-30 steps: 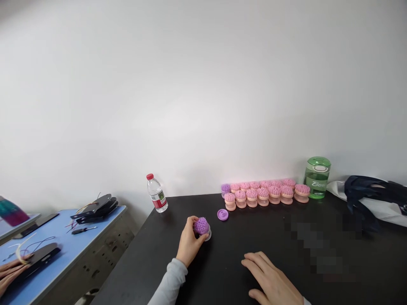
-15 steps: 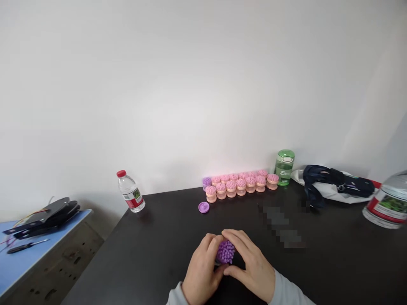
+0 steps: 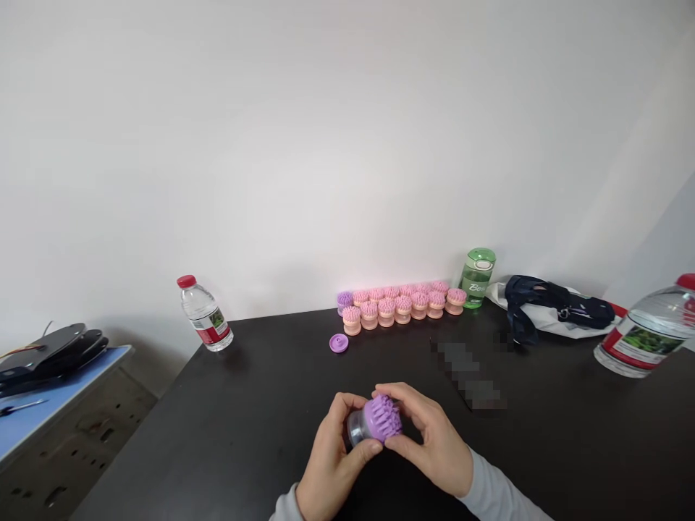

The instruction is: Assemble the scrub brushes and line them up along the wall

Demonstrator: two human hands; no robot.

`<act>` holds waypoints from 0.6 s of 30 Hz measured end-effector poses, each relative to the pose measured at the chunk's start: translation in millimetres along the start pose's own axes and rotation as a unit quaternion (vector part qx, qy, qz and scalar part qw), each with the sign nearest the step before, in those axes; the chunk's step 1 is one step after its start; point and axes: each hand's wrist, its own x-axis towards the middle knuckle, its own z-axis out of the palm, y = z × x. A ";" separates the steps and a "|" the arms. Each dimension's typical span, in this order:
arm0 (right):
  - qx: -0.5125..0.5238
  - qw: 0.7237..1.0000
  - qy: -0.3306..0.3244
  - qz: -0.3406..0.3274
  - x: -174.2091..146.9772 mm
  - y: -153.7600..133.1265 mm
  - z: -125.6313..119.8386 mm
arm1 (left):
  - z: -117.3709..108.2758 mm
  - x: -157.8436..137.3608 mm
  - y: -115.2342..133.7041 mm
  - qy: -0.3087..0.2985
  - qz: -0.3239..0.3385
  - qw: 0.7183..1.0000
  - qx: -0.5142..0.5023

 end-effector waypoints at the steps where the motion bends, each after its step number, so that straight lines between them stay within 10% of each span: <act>1: -0.007 1.000 -0.002 -0.005 0.1 -0.7 -0.8 | 1.1 -0.2 1.0 -0.001 -0.010 1.000 -0.023; 14: -0.094 0.990 -0.012 -0.105 -1.3 -6.4 -3.4 | 5.4 -4.6 15.1 -0.022 -0.136 0.947 -0.290; 18: -0.105 0.992 0.021 -0.071 -1.7 -1.8 -1.8 | 3.1 -3.6 13.3 0.002 -0.098 0.968 -0.230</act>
